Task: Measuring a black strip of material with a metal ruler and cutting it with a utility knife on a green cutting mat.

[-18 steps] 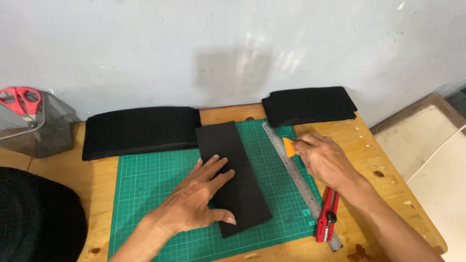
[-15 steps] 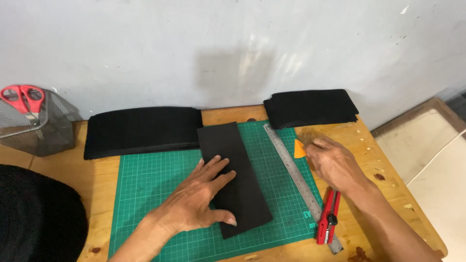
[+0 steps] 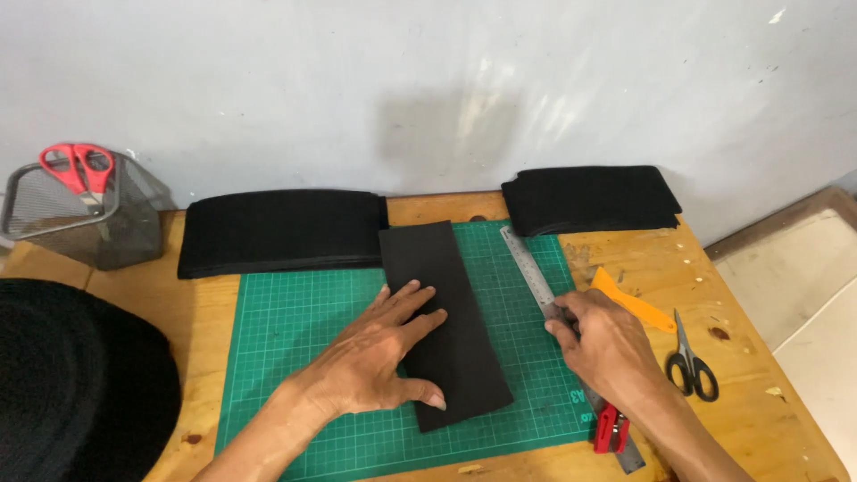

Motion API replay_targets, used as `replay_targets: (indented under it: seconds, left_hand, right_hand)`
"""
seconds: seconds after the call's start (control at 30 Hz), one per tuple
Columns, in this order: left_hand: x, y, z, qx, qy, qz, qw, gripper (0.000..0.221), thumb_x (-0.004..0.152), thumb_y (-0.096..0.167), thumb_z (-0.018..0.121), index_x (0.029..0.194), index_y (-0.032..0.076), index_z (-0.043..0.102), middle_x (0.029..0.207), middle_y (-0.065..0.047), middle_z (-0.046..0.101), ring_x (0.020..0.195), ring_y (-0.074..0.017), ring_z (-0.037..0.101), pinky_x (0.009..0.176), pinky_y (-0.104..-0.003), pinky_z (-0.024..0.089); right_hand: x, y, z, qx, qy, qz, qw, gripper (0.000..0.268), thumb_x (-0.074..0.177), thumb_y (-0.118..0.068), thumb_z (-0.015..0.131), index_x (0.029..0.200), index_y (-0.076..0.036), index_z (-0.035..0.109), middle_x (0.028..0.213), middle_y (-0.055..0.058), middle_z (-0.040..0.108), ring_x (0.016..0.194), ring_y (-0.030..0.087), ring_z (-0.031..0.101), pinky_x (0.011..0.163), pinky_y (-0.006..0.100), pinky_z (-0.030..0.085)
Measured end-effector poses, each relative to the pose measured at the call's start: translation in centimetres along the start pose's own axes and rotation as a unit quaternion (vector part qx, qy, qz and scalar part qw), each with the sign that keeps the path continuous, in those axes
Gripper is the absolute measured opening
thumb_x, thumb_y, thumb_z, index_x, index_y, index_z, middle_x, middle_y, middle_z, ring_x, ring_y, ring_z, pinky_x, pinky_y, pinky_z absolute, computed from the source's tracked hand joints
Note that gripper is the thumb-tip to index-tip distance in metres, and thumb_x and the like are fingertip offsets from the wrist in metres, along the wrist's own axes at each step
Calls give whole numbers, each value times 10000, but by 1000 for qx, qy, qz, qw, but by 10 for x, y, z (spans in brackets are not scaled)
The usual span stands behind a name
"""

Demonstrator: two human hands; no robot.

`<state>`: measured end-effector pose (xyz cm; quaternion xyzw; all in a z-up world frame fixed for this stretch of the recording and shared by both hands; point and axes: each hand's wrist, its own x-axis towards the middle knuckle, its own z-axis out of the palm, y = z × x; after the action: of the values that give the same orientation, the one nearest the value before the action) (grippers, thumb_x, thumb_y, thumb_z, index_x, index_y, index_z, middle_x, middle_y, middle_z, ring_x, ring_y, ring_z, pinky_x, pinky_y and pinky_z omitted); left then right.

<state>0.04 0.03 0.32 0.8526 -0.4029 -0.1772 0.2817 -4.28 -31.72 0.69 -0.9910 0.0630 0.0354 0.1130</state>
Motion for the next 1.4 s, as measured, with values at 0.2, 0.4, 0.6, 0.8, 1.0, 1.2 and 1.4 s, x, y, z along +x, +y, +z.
replay_targets:
  seconds: [0.2, 0.4, 0.6, 0.8, 1.0, 1.2, 1.4]
  left_hand:
    - [-2, 0, -1, -1, 11, 18, 1000, 1014, 823, 602, 788, 1558, 37, 376, 1684, -233, 165, 1578, -391, 32, 1233, -562, 25]
    - [-1, 0, 0, 2, 11, 14, 1000, 1009, 818, 587, 803, 1550, 34, 384, 1687, -226, 164, 1581, -380, 24, 1235, -554, 21]
    - [-1, 1, -1, 3, 15, 16, 1000, 1018, 812, 628, 766, 1548, 32, 393, 1685, -230, 167, 1578, -386, 38, 1232, -562, 25]
    - [-1, -2, 2, 23, 31, 30, 999, 1015, 814, 627, 779, 1530, 7, 413, 1665, -265, 206, 1570, -414, 71, 1229, -568, 47]
    - [-3, 10, 9, 165, 124, 58, 977, 652, 648, 584, 970, 859, 81, 613, 875, -57, 612, 828, -275, 610, 732, -426, 526]
    - [-2, 14, 2, 161, 138, 121, 970, 969, 671, 469, 961, 1453, 84, 539, 1334, -163, 543, 1244, -364, 493, 958, -501, 446]
    - [0, -7, 12, 92, 47, 86, 991, 826, 909, 632, 651, 1526, 110, 482, 1639, -207, 322, 1543, -433, 145, 1200, -592, 120]
  right_hand:
    - [8, -32, -20, 63, -87, 92, 990, 444, 866, -323, 774, 1284, -221, 663, 981, -17, 782, 864, 174, 751, 788, 356, 613]
    - [8, -44, -13, 5, -55, -16, 998, 438, 858, -268, 684, 1273, -133, 634, 999, 8, 786, 856, 196, 776, 814, 382, 650]
    - [8, -37, 20, -73, 212, -202, 953, 126, 847, -4, 621, 957, -40, 671, 692, 40, 580, 536, 212, 565, 431, 382, 516]
    - [-3, -63, -1, -89, 296, -347, 886, 179, 832, 112, 622, 881, -55, 581, 723, 27, 485, 603, 162, 470, 459, 298, 428]
    - [-12, -82, 22, -77, 204, -480, 849, 58, 976, 4, 629, 1029, -2, 652, 860, 89, 567, 697, 229, 572, 578, 351, 506]
    - [-41, -55, -5, -60, 111, -298, 946, 250, 911, -308, 734, 1050, -104, 694, 1028, 52, 685, 866, 237, 671, 720, 374, 609]
    - [-64, 3, -25, -216, -164, 160, 949, 553, 928, -747, 408, 1272, -325, 507, 1201, 8, 636, 1034, 333, 743, 855, 501, 629]
